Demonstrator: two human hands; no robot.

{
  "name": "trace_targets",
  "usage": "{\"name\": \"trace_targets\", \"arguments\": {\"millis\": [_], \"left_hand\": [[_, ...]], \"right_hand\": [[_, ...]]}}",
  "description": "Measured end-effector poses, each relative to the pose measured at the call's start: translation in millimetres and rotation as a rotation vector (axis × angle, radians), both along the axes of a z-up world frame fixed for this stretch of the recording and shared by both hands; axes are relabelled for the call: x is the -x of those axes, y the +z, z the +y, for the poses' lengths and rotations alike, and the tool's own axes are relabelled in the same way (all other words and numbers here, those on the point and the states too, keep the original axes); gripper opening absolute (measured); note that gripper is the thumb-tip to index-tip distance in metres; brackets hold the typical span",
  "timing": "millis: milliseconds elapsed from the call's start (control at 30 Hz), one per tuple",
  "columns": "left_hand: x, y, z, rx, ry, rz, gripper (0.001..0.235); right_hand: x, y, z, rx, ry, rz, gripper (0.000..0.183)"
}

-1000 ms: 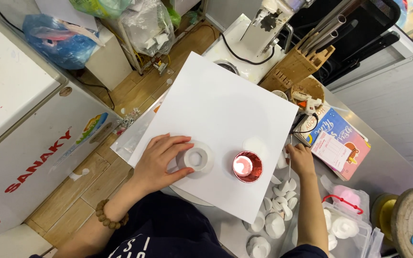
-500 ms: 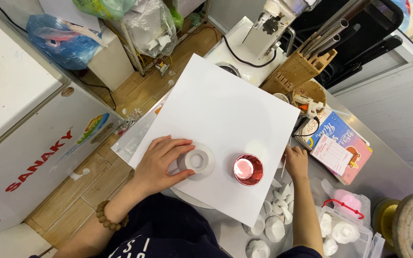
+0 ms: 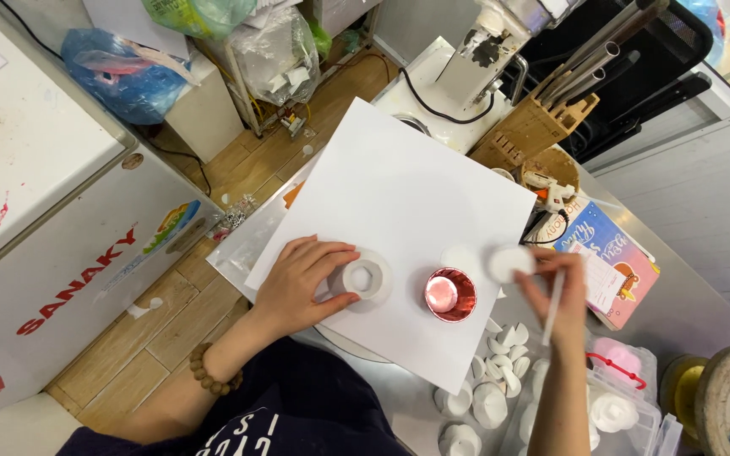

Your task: Apply red pigment to a sugar flower decoration using a small brush.

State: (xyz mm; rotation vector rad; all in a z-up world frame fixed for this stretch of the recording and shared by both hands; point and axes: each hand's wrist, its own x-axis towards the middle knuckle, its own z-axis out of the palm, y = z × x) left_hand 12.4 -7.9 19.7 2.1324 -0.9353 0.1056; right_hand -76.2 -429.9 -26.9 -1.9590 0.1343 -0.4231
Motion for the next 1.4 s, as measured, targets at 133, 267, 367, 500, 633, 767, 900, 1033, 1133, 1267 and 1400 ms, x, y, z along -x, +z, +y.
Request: {"name": "trace_targets", "arguments": {"millis": [133, 267, 367, 500, 633, 767, 900, 1033, 1133, 1267, 1400], "left_hand": [[1.7, -3.6, 0.3, 0.006, -0.013, -0.003, 0.054], [5.0, -10.6, 2.3, 0.004, -0.032, 0.004, 0.055], [7.9, -8.7, 4.5, 0.0, -0.034, 0.011, 0.059], [6.8, -5.0, 8.2, 0.068, -0.046, 0.037, 0.07], [6.4, -6.4, 16.5, 0.148, -0.057, 0.101, 0.074], [6.9, -5.2, 16.8, 0.193, -0.154, 0.083, 0.073], [-1.0, -1.7, 6.5, 0.136, -0.257, -0.037, 0.071], [-47.1, -6.4, -13.5, 0.102, -0.256, -0.063, 0.071], [-93.6, -20.7, -40.3, 0.004, -0.159, -0.066, 0.059], [-132.5, -33.1, -81.0, -0.139, -0.124, -0.138, 0.068], [-135.6, -29.6, -99.5, -0.229, -0.175, -0.102, 0.061]], "right_hand": [[-13.3, 33.2, 47.7, 0.289, 0.089, 0.077, 0.037], [-5.0, 56.1, 55.1, 0.428, 0.041, 0.158, 0.038], [-0.9, 55.1, 57.1, 0.474, 0.089, 0.165, 0.042], [-11.6, 30.5, 57.2, 0.471, 0.125, 0.153, 0.041], [-51.3, 45.1, 80.7, 0.46, 0.156, 0.173, 0.04], [-94.2, 51.8, 103.2, 0.52, 0.191, 0.243, 0.044], [-128.0, 48.9, 113.2, 0.425, 0.391, 0.11, 0.038], [-112.0, 59.3, 102.1, 0.353, 0.371, 0.094, 0.032], [-68.2, 77.3, 97.6, 0.215, 0.3, -0.056, 0.024], [-3.1, 72.5, 87.3, 0.237, 0.184, -0.072, 0.039], [43.3, 60.3, 76.3, 0.272, 0.05, -0.191, 0.065]]}}
